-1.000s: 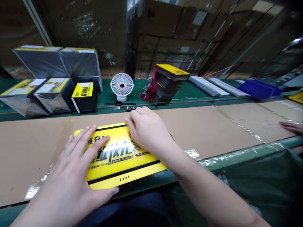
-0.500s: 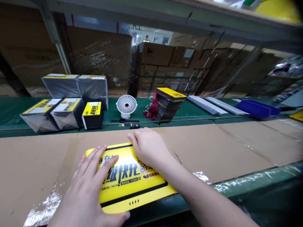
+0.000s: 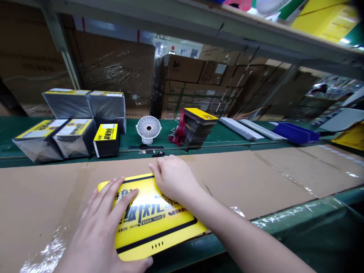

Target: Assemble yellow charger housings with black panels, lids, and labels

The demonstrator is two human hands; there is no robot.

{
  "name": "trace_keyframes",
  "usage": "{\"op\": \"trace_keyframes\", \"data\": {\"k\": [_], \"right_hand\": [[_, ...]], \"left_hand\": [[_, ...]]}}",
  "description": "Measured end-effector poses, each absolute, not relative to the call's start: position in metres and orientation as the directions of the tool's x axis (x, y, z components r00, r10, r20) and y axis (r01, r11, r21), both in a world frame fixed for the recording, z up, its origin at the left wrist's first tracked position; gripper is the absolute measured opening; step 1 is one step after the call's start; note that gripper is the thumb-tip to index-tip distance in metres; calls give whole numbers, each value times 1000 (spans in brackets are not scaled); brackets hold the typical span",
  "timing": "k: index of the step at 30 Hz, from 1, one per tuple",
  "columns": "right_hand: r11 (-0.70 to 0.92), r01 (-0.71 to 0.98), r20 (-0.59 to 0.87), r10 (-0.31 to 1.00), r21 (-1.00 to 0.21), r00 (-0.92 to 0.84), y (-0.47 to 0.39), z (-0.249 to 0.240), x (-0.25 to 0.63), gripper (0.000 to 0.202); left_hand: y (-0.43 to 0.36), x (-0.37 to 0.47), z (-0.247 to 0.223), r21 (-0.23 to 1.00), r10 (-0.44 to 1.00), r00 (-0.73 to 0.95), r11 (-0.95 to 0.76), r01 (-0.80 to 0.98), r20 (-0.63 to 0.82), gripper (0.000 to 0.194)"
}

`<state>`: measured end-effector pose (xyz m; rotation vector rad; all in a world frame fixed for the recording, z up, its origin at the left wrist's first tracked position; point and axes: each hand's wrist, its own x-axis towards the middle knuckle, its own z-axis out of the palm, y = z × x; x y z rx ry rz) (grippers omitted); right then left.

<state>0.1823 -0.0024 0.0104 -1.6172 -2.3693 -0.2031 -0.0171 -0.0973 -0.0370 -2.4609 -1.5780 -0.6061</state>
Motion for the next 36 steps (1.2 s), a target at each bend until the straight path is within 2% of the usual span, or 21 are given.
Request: {"op": "trace_keyframes", "data": {"k": [11,16,28,36], "right_hand": [[406,906,338,874,-116,-349,-5,12,186,41],[357,916,304,906,-184,-293,-1,13,186,44],[364,864,293,917,-348,-269,2,15,192,44],[345,860,301,923,-377,-239,0,16,192,48]], "left_hand": [[-95,-17,-34,98,841,385,-450,888,380,90],[-98,-16,-31,114,862,363,-425,898,355,91],[-100,-15,-32,137,879,337,-400,906,338,97],[-103,-12,-26,201,903,303,-372,906,303,89]]}}
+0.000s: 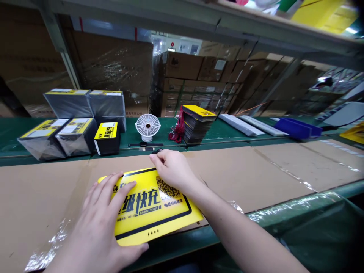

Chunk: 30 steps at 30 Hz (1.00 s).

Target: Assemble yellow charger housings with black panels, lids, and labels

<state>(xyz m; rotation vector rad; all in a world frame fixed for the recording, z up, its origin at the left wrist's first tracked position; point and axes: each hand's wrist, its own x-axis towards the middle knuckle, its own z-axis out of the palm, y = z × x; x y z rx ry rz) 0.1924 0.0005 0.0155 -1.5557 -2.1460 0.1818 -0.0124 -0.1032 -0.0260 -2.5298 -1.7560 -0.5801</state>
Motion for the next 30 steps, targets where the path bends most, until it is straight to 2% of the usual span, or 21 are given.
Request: {"op": "trace_keyframes", "data": {"k": [8,17,30], "right_hand": [[357,847,324,916,-393,-236,-1,15,194,48],[354,846,332,916,-400,-227,1,12,195,43],[415,804,403,883,-425,-242,4,6,195,41]], "left_hand": [[-101,-10,-10,257,906,339,-400,879,253,70],[-95,-8,-5,239,886,390,-447,862,250,60],[-94,-8,-1,286,869,404,-480,829,286,53]]}}
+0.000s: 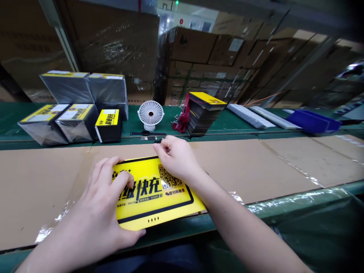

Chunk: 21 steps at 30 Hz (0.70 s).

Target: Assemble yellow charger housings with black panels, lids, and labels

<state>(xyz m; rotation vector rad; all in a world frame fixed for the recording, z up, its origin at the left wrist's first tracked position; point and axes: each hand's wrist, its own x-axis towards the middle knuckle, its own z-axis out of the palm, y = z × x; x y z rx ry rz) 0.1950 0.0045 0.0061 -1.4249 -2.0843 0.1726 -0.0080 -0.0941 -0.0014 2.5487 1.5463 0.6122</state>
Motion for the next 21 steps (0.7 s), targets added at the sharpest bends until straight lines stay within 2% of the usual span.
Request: {"op": "trace_keyframes", "data": {"k": [11,21], "right_hand": [[443,746,477,858,-497,-191,6,3,195,40],[485,693,530,830,-533,-172,1,7,195,40]], "left_hand": [[-97,-8,3,268,847,409,-504,821,339,46],[-96,-10,1,207,765,441,-581,787,470,42]]}}
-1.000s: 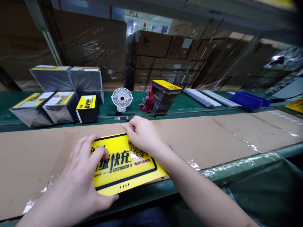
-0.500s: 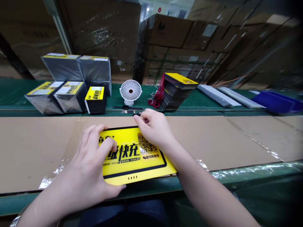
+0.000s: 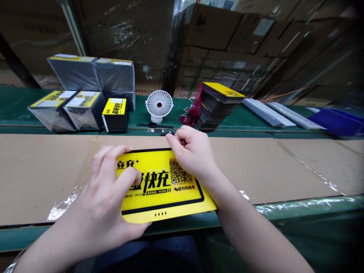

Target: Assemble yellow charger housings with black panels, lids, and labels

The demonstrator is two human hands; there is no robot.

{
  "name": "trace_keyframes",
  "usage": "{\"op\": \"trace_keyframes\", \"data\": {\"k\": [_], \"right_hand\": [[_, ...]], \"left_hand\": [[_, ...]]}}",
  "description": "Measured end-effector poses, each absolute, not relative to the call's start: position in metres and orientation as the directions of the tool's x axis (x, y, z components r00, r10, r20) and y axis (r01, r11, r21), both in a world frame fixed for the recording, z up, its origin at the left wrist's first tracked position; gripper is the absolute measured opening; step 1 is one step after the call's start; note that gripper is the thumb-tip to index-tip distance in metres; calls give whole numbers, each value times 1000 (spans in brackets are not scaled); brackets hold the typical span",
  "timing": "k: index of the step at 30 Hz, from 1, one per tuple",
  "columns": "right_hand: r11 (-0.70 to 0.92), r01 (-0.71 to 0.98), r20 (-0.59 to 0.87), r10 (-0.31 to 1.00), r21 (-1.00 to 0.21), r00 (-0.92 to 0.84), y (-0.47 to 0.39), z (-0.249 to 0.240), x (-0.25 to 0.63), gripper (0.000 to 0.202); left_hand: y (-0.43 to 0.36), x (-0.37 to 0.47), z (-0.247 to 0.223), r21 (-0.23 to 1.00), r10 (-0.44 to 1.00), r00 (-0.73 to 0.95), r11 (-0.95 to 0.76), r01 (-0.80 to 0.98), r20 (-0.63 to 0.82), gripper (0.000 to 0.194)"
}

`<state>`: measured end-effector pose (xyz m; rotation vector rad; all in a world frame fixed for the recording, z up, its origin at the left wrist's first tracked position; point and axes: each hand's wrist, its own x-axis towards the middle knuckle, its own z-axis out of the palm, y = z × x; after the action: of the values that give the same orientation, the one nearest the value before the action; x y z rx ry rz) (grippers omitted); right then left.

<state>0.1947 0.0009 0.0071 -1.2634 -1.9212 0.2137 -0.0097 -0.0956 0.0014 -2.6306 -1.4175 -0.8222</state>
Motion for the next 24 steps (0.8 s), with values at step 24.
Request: {"op": "trace_keyframes", "data": {"k": [24], "right_hand": [[517,704,478,833,-487,-280,-14,11,218,21]], "left_hand": [[-96,-11,-1,237,839,409,-506,829,359,51]]}}
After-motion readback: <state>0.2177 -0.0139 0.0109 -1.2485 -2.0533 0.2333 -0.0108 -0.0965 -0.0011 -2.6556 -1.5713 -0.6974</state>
